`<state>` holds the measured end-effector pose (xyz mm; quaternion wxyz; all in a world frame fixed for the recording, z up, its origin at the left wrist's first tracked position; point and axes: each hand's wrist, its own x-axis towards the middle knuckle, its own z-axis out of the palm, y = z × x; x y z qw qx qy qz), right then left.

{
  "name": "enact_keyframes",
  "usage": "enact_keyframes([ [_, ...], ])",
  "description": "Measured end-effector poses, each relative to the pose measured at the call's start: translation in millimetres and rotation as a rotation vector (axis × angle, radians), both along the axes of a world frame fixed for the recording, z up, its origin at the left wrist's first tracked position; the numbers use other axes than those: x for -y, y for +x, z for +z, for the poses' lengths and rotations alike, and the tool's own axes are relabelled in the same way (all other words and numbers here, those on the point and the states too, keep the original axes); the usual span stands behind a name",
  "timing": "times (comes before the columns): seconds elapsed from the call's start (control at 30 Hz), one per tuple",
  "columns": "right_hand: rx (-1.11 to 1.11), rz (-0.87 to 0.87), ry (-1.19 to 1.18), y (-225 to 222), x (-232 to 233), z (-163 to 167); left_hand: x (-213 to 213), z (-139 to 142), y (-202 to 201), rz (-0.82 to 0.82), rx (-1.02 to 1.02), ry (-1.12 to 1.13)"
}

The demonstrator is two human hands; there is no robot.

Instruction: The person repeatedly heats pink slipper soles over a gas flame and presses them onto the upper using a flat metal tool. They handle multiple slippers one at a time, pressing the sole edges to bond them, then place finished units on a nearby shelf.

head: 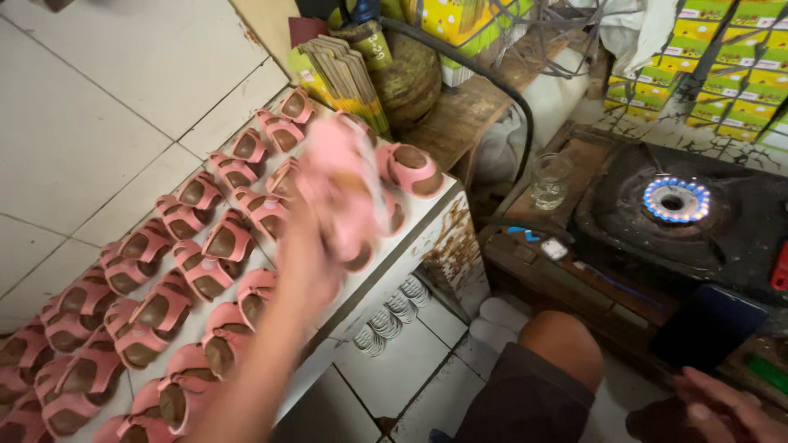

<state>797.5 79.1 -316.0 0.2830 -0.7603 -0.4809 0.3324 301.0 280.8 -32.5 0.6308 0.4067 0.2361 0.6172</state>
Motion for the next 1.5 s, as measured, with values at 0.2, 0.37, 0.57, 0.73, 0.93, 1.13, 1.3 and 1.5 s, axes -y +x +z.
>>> enact_keyframes([
  [0.2,0.187,0.341,-0.333,8.7,-9.6,8.4,-122.0,39.6,4.6,0.698,-0.696,-0.262],
  [0.37,0.324,0.516,-0.271,12.8,-5.2,2.3,-140.0,26.4,19.6,0.76,-0.856,-0.233],
  [0.57,-0.002,0.455,-0.498,14.6,-6.8,0.7,-155.3,23.4,15.8,0.553,-0.994,-0.258],
  [0.73,-0.019,0.48,-0.687,10.9,-8.9,-7.1,-150.2,20.9,6.5,0.607,-1.181,-0.078],
  [0.93,0.158,0.233,-0.393,13.6,12.4,-26.8,-107.2,28.4,-35.0,0.883,-1.988,0.65],
  [1.13,0.229,0.117,-0.048,-6.2,40.3,7.7,-102.5,28.2,-56.1,0.435,-2.351,-0.03],
  [1.3,-0.115,-0.093,0.033,-42.0,45.1,89.1,-84.8,75.5,-69.2,0.781,-2.064,0.187],
  [1.5,-0.004,0.088,0.512,-96.8,37.8,174.1,65.3,75.7,30.2,-0.197,-0.903,0.064],
])
